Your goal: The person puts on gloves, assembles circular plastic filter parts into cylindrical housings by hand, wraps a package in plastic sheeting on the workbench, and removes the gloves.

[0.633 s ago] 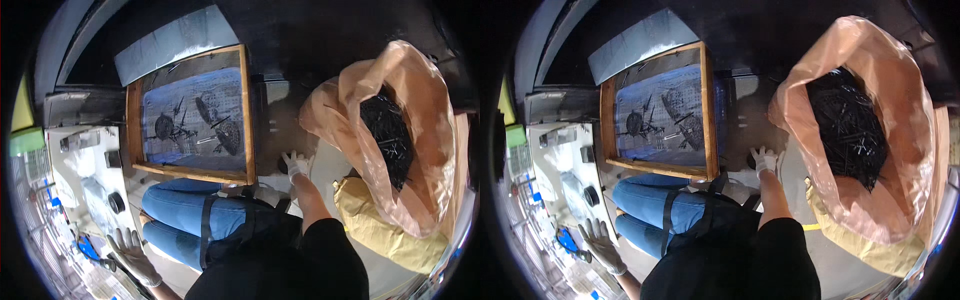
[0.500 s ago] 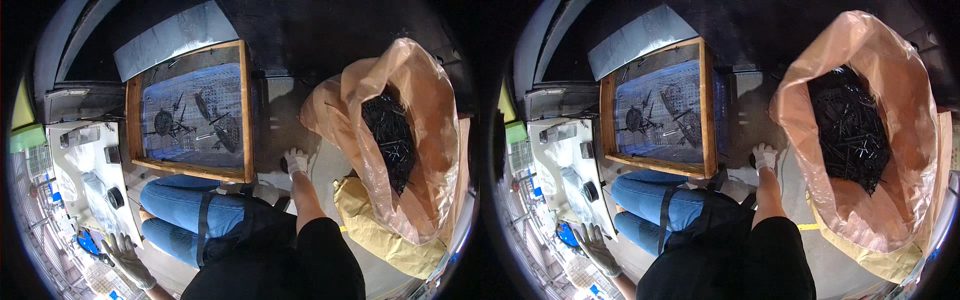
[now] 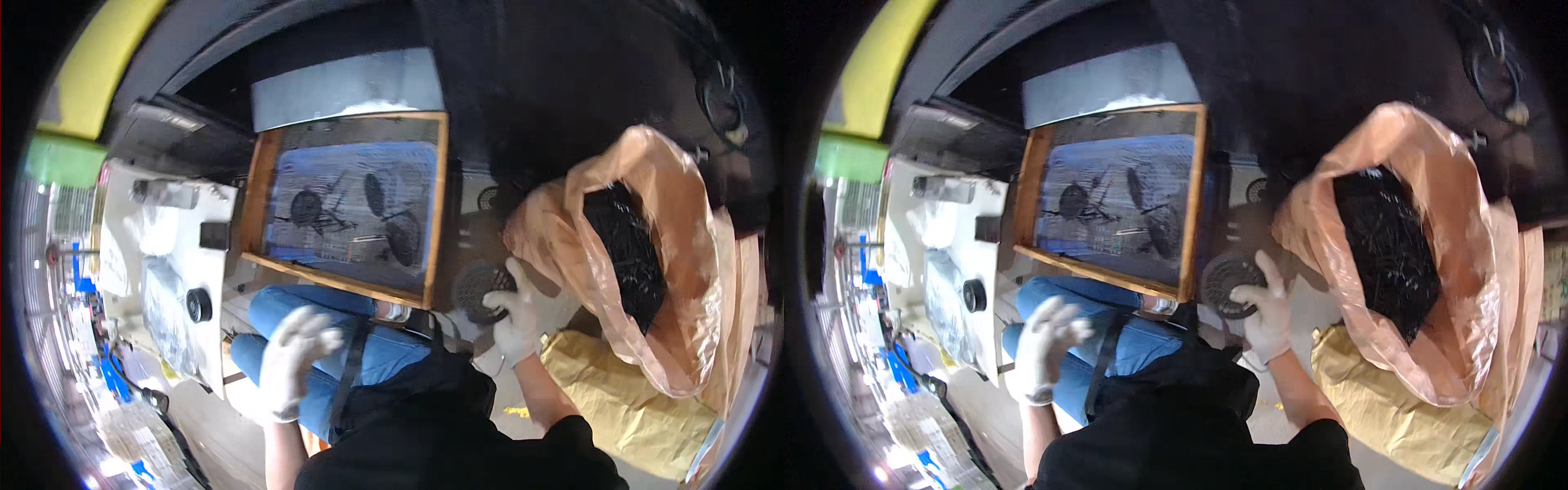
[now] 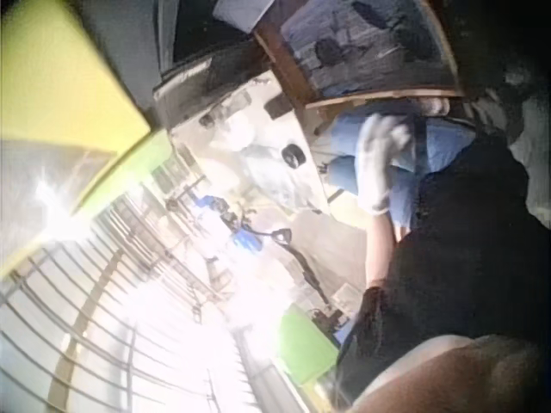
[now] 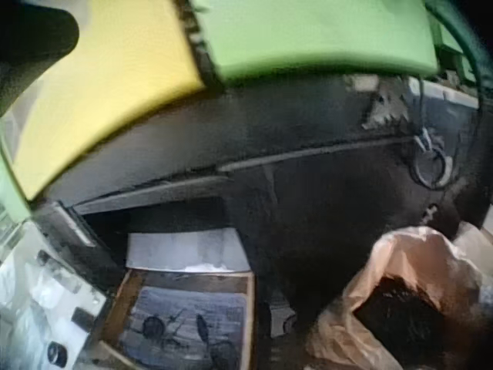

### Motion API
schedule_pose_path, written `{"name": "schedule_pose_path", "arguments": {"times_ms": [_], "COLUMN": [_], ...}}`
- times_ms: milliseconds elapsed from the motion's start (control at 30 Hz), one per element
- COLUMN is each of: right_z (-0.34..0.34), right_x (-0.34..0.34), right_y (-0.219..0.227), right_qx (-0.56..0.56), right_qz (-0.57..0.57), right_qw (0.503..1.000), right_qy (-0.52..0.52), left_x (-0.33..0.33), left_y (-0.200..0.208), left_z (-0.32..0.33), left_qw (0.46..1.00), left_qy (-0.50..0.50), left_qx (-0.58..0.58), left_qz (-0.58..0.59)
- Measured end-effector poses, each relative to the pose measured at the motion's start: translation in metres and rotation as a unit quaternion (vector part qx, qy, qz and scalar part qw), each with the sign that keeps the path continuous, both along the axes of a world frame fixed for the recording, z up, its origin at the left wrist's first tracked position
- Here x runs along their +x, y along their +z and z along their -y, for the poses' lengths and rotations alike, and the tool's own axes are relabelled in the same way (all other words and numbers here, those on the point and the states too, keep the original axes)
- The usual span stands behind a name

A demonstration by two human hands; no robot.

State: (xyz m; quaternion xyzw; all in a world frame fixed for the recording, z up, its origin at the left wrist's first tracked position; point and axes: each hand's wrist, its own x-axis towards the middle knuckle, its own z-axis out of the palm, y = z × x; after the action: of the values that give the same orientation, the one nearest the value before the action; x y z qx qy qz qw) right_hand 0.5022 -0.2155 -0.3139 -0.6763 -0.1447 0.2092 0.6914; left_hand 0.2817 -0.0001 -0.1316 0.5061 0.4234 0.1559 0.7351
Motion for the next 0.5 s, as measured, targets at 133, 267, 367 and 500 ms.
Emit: {"name": "schedule_pose_path", "arguments": {"times_ms": [133, 267, 367, 500], "right_z": [-0.07, -0.15, -0.207, -0.247], "right_x": [-0.019, -0.052, -0.058, -0.075], "right_y": [0.08, 0.107, 0.117, 0.147], "right_qx": [0.035, 0.116, 0.087, 0.107], "right_qz": [0.288, 0.365, 0.235, 0.11], "right_qw": [0.951, 0.899, 0.927, 0.919], "right_qy": [0.108, 0.214, 0.277, 0.364], "left_x": [0.023, 0.008, -0.034, -0.076], "left_y": [-0.018, -0.017, -0.019, -0.014], "left_z": [0.016, 0.006, -0.015, -0.036], "left_qw": [0.975, 0.966, 0.965, 0.951], "left_qy": [-0.072, 0.062, 0.148, 0.218], "left_qx": [-0.146, -0.114, -0.02, 0.004], "left_qz": [0.149, 0.225, 0.214, 0.217]}}
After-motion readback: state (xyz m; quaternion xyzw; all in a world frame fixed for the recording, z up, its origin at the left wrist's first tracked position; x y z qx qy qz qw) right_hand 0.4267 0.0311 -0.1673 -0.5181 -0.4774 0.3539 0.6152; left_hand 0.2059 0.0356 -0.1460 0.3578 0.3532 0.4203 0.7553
